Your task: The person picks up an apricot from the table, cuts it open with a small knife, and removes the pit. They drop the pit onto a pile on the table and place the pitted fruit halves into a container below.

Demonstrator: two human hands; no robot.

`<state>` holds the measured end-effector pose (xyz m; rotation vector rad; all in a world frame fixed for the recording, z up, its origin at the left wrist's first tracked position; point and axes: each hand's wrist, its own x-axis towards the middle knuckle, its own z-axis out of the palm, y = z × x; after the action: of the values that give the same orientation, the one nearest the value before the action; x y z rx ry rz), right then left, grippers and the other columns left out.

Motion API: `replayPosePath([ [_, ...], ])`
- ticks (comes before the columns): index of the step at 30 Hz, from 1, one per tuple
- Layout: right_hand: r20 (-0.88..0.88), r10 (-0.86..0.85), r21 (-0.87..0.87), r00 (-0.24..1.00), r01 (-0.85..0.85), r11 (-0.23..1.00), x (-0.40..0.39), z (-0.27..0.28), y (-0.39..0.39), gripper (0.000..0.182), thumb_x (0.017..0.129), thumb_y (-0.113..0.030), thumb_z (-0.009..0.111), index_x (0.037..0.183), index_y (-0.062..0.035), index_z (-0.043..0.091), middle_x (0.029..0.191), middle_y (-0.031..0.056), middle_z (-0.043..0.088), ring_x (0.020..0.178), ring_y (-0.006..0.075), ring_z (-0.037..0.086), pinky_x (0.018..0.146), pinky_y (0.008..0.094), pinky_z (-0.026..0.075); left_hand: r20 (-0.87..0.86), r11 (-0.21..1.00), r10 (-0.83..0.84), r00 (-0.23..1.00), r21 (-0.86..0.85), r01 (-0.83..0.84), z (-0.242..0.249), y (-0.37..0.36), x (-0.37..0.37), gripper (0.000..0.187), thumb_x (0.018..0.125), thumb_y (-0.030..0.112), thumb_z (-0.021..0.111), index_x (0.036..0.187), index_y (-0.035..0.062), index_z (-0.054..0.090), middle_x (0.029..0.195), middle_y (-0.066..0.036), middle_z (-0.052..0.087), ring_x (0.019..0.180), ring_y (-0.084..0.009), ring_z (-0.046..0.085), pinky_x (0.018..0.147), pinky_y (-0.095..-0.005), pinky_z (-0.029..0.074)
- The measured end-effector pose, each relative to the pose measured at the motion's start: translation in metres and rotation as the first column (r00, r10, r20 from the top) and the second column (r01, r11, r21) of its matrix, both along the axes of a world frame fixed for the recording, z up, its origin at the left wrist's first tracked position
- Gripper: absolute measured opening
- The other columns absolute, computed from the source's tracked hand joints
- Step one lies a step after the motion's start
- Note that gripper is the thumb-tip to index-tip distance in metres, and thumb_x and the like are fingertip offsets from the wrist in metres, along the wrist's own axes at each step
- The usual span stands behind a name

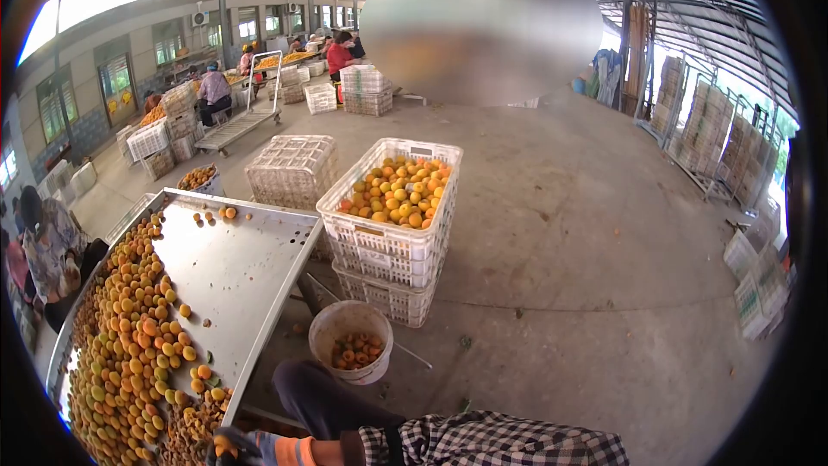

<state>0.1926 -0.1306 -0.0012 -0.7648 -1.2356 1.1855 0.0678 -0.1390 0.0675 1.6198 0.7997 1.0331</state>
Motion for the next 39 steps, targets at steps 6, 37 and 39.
replayPosePath([
  [6, 0.297, -0.241, 0.171, 0.924, 0.197, 0.965, 0.003, -0.014, 0.012, 0.047, 0.087, -0.017, 0.06, 0.13, -0.0036, 0.047, 0.104, 0.0182, 0.064, 0.095, 0.0211, 0.061, 0.083, 0.034, 0.048, -0.007, 0.967, -0.146, 0.989, -0.212, 0.142, -0.063, 0.032, -0.047, 0.024, 0.095, 0.022, 0.048, 0.101, 0.0006, 0.058, 0.104, -0.008, 0.063, 0.096, -0.0157, 0.056, 0.081, -0.0304, 0.046],
  [37, -0.226, 0.084, -0.089, 0.97, -0.107, 0.99, -0.033, 0.076, 0.116, 0.021, 0.09, -0.009, 0.053, 0.111, -0.0026, 0.053, 0.069, 0.003, 0.054, 0.042, 0.007, 0.042, 0.039, 0.0212, 0.035, 0.17, 0.771, 0.262, 0.95, -0.629, -0.1, -0.028, 0.068, -0.081, 0.028, 0.088, 0.017, 0.055, 0.113, 0.0045, 0.059, 0.094, 0.0, 0.061, 0.08, -0.0078, 0.057, 0.07, -0.0195, 0.045],
  [39, -0.224, 0.033, -0.019, 0.974, -0.038, 0.999, -0.04, 0.084, 0.127, 0.022, 0.091, -0.013, 0.054, 0.11, -0.0018, 0.052, 0.069, 0.0058, 0.054, 0.038, 0.0087, 0.039, 0.036, 0.0226, 0.034, 0.186, 0.807, 0.243, 0.952, -0.583, -0.092, -0.021, 0.076, -0.077, 0.028, 0.088, 0.016, 0.054, 0.114, 0.0042, 0.057, 0.091, 0.0, 0.06, 0.081, -0.0073, 0.055, 0.071, -0.0203, 0.045],
])
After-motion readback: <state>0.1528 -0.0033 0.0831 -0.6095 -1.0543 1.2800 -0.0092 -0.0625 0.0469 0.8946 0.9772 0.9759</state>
